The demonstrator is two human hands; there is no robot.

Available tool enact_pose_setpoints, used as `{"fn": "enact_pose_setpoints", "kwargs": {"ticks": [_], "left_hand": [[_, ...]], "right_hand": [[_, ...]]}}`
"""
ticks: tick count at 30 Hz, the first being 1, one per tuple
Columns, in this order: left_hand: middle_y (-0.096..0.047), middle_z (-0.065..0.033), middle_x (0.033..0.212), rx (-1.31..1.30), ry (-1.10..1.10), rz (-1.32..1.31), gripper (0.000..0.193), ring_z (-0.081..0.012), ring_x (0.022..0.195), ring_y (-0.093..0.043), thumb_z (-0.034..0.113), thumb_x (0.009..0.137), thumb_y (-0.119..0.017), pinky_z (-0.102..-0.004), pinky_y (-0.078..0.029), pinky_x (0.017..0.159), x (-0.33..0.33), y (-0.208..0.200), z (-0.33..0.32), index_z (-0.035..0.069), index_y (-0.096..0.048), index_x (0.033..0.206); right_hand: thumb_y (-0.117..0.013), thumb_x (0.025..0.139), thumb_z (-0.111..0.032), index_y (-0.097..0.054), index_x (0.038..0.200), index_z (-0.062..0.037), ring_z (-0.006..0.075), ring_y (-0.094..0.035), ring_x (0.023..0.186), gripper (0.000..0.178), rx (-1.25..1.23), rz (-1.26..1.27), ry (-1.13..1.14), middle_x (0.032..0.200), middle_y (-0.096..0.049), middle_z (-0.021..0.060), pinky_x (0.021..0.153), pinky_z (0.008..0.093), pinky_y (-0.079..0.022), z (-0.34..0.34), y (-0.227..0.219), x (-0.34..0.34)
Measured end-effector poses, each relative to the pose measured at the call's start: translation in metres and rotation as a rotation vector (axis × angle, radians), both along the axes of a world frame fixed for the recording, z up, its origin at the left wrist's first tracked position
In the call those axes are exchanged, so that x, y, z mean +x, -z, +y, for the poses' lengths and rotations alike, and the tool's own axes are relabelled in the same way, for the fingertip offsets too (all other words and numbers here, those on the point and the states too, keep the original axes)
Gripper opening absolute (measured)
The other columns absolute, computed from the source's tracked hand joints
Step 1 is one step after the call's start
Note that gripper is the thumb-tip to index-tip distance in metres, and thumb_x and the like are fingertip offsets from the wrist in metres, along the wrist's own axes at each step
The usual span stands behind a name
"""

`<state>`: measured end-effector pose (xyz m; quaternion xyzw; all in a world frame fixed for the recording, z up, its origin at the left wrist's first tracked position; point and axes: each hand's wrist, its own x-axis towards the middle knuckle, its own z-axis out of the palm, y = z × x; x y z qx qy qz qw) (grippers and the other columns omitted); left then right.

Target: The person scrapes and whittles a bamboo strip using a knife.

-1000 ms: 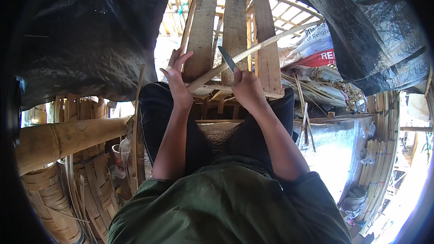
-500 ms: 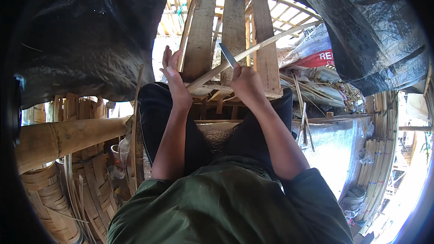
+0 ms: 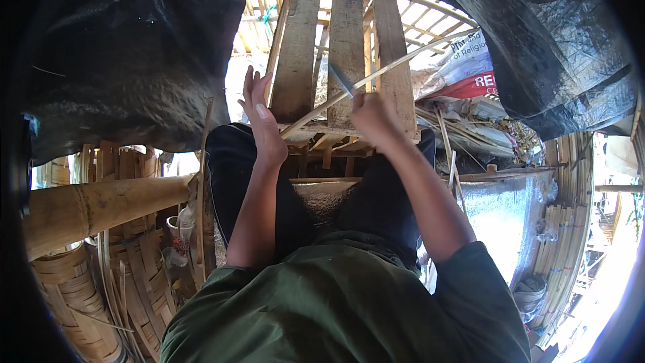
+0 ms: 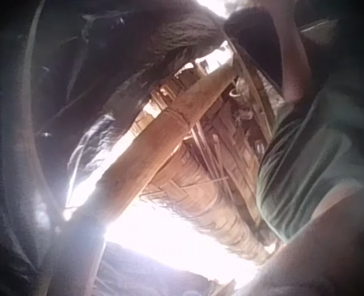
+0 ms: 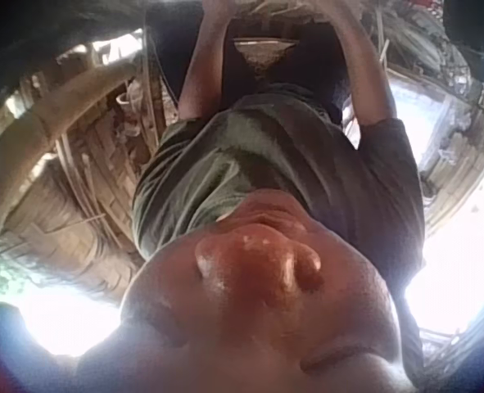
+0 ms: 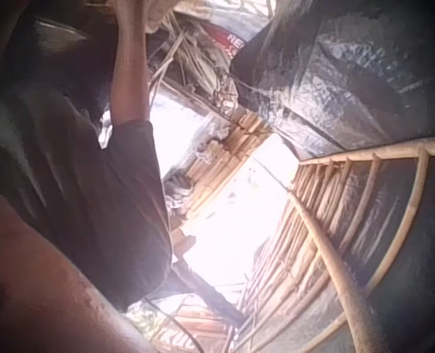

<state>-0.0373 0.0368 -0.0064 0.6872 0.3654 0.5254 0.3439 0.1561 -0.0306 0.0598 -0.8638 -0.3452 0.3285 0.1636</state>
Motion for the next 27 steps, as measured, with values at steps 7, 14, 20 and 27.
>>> {"fn": "enact_pose_setpoints", "kwargs": {"ticks": [7, 14, 20, 27], "left_hand": [[-0.027, -0.0227, 0.162, 0.017, -0.011, 0.004, 0.074, -0.0396, 0.153, -0.022, 0.058, 0.105, -0.008, -0.0691, 0.007, 0.116, 0.0, 0.004, 0.002, 0.009, -0.047, 0.145], [-0.027, -0.0223, 0.161, 0.004, -0.015, 0.023, 0.076, -0.0398, 0.153, -0.023, 0.057, 0.105, -0.005, -0.0688, 0.006, 0.117, 0.001, 0.0, 0.0, 0.008, -0.048, 0.144], [-0.028, -0.0216, 0.16, 0.018, -0.013, 0.011, 0.076, -0.0408, 0.151, -0.025, 0.057, 0.105, -0.004, -0.0682, 0.005, 0.117, 0.0, 0.005, 0.002, 0.007, -0.048, 0.144], [-0.028, -0.0212, 0.16, 0.019, -0.02, -0.008, 0.076, -0.041, 0.149, -0.028, 0.057, 0.105, -0.004, -0.0683, 0.004, 0.117, -0.002, 0.006, 0.003, 0.007, -0.047, 0.144]], "right_hand": [[-0.047, 0.106, -0.034, -0.064, 0.08, 0.0075, 0.0371, -0.068, 0.059, 0.052, 0.127, -0.051, -0.041, 0.066, -0.065, 0.0229, 0.059, 0.0495, -0.054, 0.004, 0.014, -0.002], [-0.05, 0.104, -0.026, -0.065, 0.081, 0.0086, 0.0527, -0.065, 0.076, 0.044, 0.273, -0.109, -0.182, 0.074, -0.063, 0.0331, 0.071, 0.0549, -0.053, -0.014, 0.016, -0.028], [-0.048, 0.107, -0.034, -0.065, 0.085, 0.0062, 0.0425, -0.067, 0.066, 0.049, 0.197, -0.055, -0.106, 0.069, -0.063, 0.0274, 0.062, 0.0506, -0.05, -0.013, 0.008, -0.029], [-0.045, 0.106, -0.033, -0.067, 0.088, 0.0059, 0.0482, -0.069, 0.078, 0.048, 0.241, -0.016, -0.129, 0.079, -0.067, 0.0296, 0.072, 0.0556, -0.053, -0.022, 0.009, -0.047]]}}
